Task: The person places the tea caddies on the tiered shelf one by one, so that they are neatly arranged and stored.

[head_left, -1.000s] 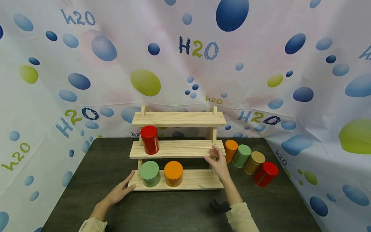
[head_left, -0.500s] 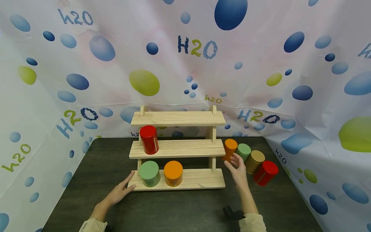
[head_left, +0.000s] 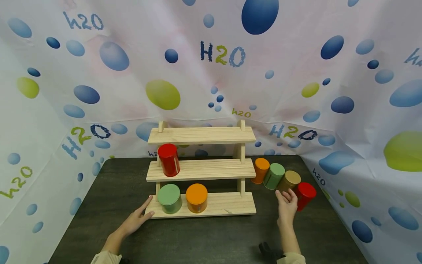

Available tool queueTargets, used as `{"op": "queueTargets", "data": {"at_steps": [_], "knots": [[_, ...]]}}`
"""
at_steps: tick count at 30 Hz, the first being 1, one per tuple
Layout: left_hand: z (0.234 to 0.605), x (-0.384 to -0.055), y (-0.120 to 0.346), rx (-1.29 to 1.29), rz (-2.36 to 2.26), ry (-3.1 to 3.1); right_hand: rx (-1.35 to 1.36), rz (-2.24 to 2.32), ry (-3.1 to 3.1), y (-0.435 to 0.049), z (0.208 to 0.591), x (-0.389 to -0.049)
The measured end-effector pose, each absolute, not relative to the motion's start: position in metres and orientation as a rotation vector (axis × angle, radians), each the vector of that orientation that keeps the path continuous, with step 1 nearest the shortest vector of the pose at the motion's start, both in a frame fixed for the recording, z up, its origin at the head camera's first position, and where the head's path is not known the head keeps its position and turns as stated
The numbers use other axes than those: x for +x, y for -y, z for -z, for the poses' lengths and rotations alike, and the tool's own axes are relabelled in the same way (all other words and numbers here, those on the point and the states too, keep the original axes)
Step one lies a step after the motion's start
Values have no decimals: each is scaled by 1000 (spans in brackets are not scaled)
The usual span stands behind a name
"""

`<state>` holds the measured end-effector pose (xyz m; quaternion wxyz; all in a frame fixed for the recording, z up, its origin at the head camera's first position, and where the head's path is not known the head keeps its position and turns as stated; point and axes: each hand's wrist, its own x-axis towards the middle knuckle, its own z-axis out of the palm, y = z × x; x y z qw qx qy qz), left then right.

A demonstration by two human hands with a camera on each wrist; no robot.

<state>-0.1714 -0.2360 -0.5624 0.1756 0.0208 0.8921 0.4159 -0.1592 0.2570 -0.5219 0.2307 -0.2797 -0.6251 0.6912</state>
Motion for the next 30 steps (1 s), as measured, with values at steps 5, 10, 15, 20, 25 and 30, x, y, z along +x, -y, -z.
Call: {"op": "queueTargets", "data": {"at_steps": [5,10,15,20,25,30], "knots": [[561,-170,236,72,-1194,-2526,-884,-1866,1541,-266,527,-155],[561,-170,236,87,-1208,-2529,-966,-1742,1479,-275,532,-152],[563,-170,236,89,-1200,-2534,-1048,-1706,1503,-287,536,-151],[563,-170,236,90,-1183,-2537,-1128,-1689,1594,-299,542,-156],[564,-170,236,83,-1203,-2537,-1125,-1682,1678,-310,543,-161],[563,-171,237,85,-1193,-2535,-1118,-1615,1728,-316,542,-165]]}}
